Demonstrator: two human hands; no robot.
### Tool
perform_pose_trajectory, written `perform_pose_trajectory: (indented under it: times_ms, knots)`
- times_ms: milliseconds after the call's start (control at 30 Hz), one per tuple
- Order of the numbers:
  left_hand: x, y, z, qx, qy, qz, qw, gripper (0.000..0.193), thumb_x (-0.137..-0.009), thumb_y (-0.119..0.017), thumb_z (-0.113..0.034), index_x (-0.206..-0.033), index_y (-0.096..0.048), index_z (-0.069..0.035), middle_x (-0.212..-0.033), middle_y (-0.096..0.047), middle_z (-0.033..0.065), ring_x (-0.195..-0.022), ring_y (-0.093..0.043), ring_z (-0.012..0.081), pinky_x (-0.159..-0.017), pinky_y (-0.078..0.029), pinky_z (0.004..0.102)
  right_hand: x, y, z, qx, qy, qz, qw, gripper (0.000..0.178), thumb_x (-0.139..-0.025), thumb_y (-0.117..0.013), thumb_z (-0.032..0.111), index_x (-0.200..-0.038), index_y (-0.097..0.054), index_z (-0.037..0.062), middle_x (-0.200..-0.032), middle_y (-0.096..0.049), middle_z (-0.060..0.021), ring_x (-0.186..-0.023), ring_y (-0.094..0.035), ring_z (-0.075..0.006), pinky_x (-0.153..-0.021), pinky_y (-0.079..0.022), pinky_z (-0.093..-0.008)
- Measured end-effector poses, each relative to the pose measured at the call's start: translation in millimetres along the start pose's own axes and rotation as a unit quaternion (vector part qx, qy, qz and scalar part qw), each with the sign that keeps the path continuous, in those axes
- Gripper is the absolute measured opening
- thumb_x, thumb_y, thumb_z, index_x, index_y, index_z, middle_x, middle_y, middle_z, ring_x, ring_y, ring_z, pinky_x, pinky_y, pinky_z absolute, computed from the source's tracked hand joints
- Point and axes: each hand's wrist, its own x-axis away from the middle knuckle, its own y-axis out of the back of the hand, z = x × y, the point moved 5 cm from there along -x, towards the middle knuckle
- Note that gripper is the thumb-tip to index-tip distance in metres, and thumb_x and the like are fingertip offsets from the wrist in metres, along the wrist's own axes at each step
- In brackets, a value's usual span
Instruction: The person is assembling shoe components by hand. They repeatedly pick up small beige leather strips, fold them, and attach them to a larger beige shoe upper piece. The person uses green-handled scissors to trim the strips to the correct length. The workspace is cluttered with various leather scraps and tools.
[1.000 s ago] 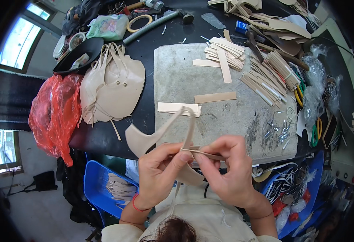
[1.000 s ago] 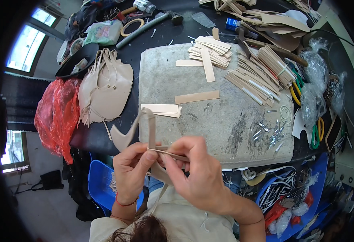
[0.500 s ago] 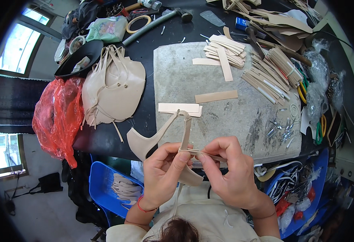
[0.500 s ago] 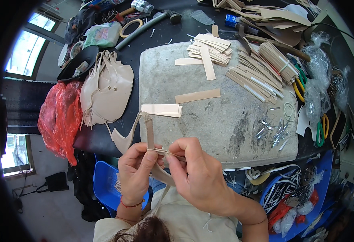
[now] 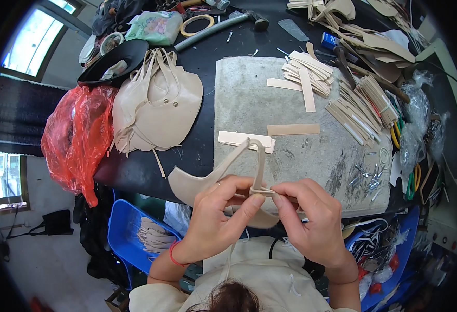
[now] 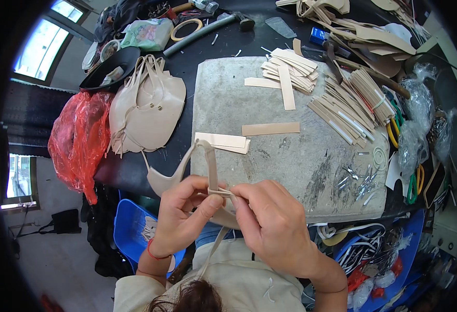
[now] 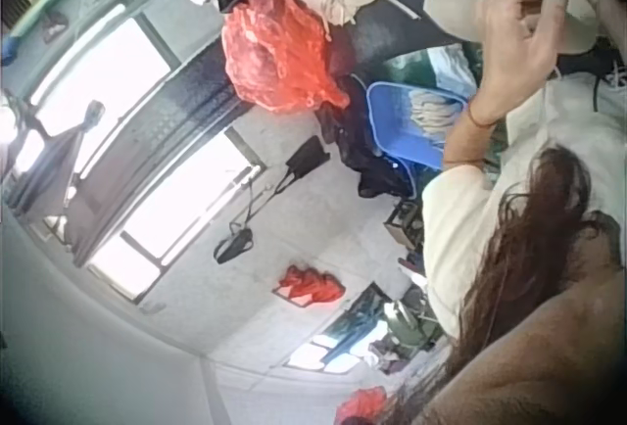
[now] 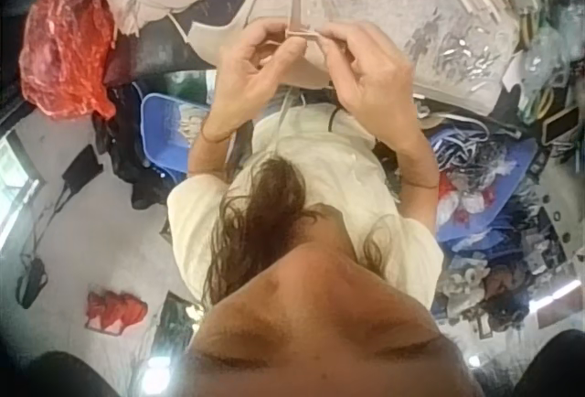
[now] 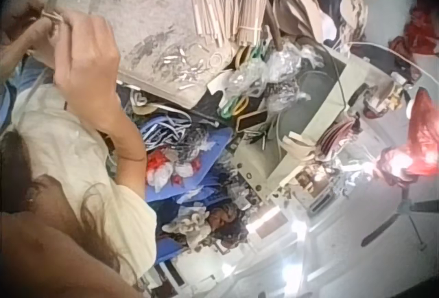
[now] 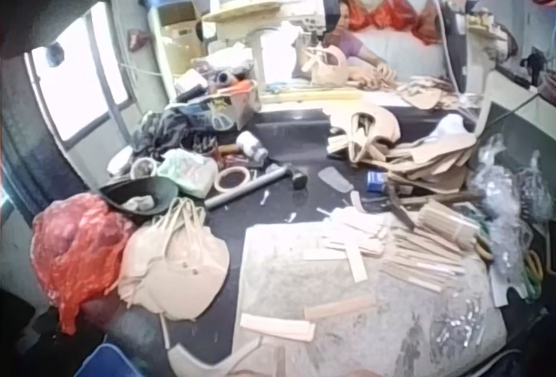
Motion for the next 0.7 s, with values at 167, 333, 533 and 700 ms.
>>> perform_pose_trajectory:
  times_ms: [167,333,533,700]
  knots:
    - [-1,1,10,0.055,0.092,-0.015,0.994,0.016,-0.087,-0.061,-0.004,-0.099,-0.058,0.006,-0.089,-0.062,0.0079,-0.075,-0.059,0.0087,-0.066,-0.053,0.0239,-4,-3,-3,0.017,-0.05,-0.004,0.999,0.017,-0.079,-0.067,0.001,-0.095,-0.061,-0.0007,-0.082,-0.06,-0.0123,-0.069,-0.06,-0.0245,-0.06,-0.048,-0.0335]
    - [-3,16,14,0.108,0.045,-0.077,0.99,0.013,-0.09,-0.059,-0.005,-0.095,-0.057,0.007,-0.085,-0.058,0.0051,-0.074,-0.056,0.0064,-0.065,-0.05,0.0203,-2,2,-39,-0.168,-0.174,-0.036,0.97,0.016,-0.084,-0.066,0.002,-0.099,-0.06,-0.0018,-0.086,-0.064,-0.0034,-0.07,-0.057,-0.0072,-0.062,-0.047,-0.0226]
    - [-43,32,6,0.001,0.0,-0.124,0.992,0.024,-0.091,-0.062,-0.013,-0.106,-0.062,0.005,-0.08,-0.064,0.0057,-0.068,-0.056,0.0055,-0.058,-0.046,0.0201,-49,-6,-48,-0.214,-0.193,-0.04,0.957,0.014,-0.086,-0.064,0.003,-0.098,-0.059,-0.002,-0.082,-0.061,-0.0014,-0.069,-0.054,-0.0042,-0.062,-0.045,-0.0181]
    - [-67,32,21,-0.15,-0.001,-0.147,0.978,0.026,-0.088,-0.064,-0.013,-0.104,-0.062,0.006,-0.07,-0.063,0.0074,-0.057,-0.054,0.0077,-0.052,-0.043,0.0223,-64,-22,-80,-0.107,-0.176,-0.053,0.977,0.016,-0.084,-0.064,0.005,-0.098,-0.058,-0.0005,-0.08,-0.063,-0.0048,-0.068,-0.059,-0.0084,-0.061,-0.049,-0.0223]
